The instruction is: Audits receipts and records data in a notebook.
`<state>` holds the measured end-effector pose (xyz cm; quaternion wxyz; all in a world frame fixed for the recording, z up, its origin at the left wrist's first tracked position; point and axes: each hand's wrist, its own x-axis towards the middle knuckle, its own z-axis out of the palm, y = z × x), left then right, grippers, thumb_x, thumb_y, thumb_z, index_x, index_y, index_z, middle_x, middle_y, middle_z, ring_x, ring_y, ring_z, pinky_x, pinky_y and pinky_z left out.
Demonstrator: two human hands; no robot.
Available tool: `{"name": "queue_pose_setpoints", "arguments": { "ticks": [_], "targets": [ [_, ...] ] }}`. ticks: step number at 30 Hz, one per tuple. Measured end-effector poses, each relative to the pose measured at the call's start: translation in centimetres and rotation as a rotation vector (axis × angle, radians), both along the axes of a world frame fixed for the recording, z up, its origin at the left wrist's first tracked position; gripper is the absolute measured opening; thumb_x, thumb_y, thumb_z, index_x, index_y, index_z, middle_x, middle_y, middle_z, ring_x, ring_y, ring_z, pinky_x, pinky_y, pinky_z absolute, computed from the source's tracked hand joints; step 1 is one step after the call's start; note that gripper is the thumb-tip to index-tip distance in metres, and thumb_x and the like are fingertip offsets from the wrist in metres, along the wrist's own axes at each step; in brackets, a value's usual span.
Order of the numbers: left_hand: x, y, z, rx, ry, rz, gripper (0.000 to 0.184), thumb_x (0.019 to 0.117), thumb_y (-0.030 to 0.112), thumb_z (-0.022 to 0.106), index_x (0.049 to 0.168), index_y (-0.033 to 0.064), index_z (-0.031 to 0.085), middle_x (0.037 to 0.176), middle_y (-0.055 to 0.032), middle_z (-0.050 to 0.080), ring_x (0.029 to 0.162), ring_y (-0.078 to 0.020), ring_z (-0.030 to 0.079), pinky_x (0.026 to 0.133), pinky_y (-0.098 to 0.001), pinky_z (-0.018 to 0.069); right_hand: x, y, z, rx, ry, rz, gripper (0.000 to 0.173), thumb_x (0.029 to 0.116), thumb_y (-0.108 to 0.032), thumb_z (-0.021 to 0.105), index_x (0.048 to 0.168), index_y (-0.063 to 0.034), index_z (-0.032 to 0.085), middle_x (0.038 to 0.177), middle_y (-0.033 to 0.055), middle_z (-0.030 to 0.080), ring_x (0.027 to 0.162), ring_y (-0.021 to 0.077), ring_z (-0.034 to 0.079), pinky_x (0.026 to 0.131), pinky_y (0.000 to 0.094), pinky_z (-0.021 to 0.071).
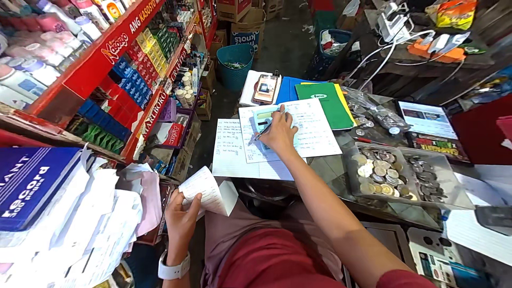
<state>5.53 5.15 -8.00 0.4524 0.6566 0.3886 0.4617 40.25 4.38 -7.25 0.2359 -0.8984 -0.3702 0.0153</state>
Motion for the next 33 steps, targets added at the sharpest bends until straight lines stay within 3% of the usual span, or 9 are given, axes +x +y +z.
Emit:
{"name": "queue_pose_setpoints", "arguments": {
  "ticks": [8,12,14,16,21,24,27,30,33],
  "targets": [
    [0.2,0.0,-0.1,-0.022,-0.022,-0.011,0.009,0.0834,0.008,0.071,0.090,0.0019,0.073,0.098,0.0007,0.067,0.093,-0.0030,0.066,0.081,-0.0179,0.0573,9.0,-2.3,0.8,0.023,-0.007,-0.186,0.090,0.0720,-0.043,0.090,0.138,0.0050,0.051,0.160,0.0298,0.033,0.146,0.0525,0.032,0.098,0.0762,0.0363],
    [0.6,-0.2,-0.1,-0.036,-0.021,-0.017,0.008,0.0834,0.008,0.071,0.090,0.0024,0.073,0.099,0.0014,0.067,0.094,-0.0027,0.066,0.082,-0.0180,0.0574,7.3,-5.1,1.5,0.202,-0.002,-0.045,0.053,0.0967,-0.037,0.071,0.117,0.0108,0.060,0.118,0.0343,0.063,0.121,0.0538,0.054,0.104,0.0690,0.0385],
    [0.6,-0.2,-0.1,-0.038,-0.023,-0.015,0.008,0.0841,0.008,0.071,0.090,0.0027,0.073,0.099,0.0019,0.067,0.093,-0.0021,0.066,0.082,-0.0181,0.0575,4.7,-6.6,1.4,0.407,0.135,0.109,0.041,0.1108,-0.028,0.043,0.114,0.0093,0.061,0.105,0.0254,0.070,0.096,0.0356,0.069,0.088,0.0513,0.0541],
    [0.5,-0.1,-0.1,-0.039,-0.018,-0.021,0.009,0.0846,0.008,0.072,0.091,0.0025,0.072,0.099,0.0016,0.068,0.093,-0.0024,0.066,0.082,-0.0187,0.0580,2.9,-7.7,0.1,0.511,0.535,0.271,0.053,0.1113,-0.037,0.029,0.131,0.0011,0.060,0.110,0.0143,0.065,0.086,0.0170,0.066,0.080,0.0345,0.0566],
    [0.9,0.0,0.0,-0.022,0.003,-0.046,0.009,0.0844,0.009,0.071,0.091,0.0022,0.073,0.099,0.0015,0.067,0.093,-0.0021,0.066,0.082,-0.0186,0.0575,0.9,-8.6,-2.4,0.582,0.907,0.299,0.010,0.0934,0.000,0.060,0.100,-0.0052,0.055,0.079,-0.0007,0.064,0.065,0.0101,0.067,0.068,0.0295,0.0618],
    [1.4,-0.4,0.1,-0.033,0.021,-0.066,0.011,0.0840,0.009,0.072,0.092,0.0019,0.073,0.099,0.0008,0.067,0.093,-0.0021,0.066,0.081,-0.0185,0.0580,0.3,-8.2,-2.5,0.590,0.815,0.239,0.024,0.0908,0.002,0.068,0.080,-0.0080,0.050,0.060,-0.0030,0.060,0.049,0.0065,0.061,0.051,0.0223,0.0554],
    [2.1,-0.8,0.5,0.020,0.216,-0.121,0.016,0.0840,0.015,0.073,0.089,-0.0001,0.073,0.096,-0.0037,0.069,0.092,-0.0023,0.066,0.081,-0.0185,0.0563,0.1,-7.9,-3.2,0.606,0.707,0.219,0.028,0.0929,0.001,0.061,0.073,-0.0104,0.045,0.055,-0.0062,0.051,0.046,0.0014,0.053,0.048,0.0174,0.0477],
    [3.5,-1.5,0.9,0.165,0.500,-0.277,0.025,0.0840,0.022,0.073,0.075,-0.0005,0.067,0.081,-0.0105,0.065,0.078,-0.0189,0.065,0.072,-0.0379,0.0543,-0.2,-7.8,-3.5,0.569,0.640,0.237,0.028,0.0923,0.000,0.063,0.072,-0.0095,0.046,0.055,-0.0058,0.051,0.047,0.0009,0.053,0.049,0.0171,0.0478],
    [5.5,-2.7,1.5,0.242,0.693,-0.449,0.025,0.0837,0.019,0.072,0.071,-0.0015,0.065,0.077,-0.0149,0.064,0.077,-0.0331,0.066,0.084,-0.0599,0.0485,-0.5,-7.7,-3.7,0.540,0.568,0.252,0.029,0.0922,-0.002,0.063,0.070,-0.0070,0.045,0.057,-0.0033,0.048,0.049,0.0016,0.051,0.051,0.0175,0.0464]
  ]
}}
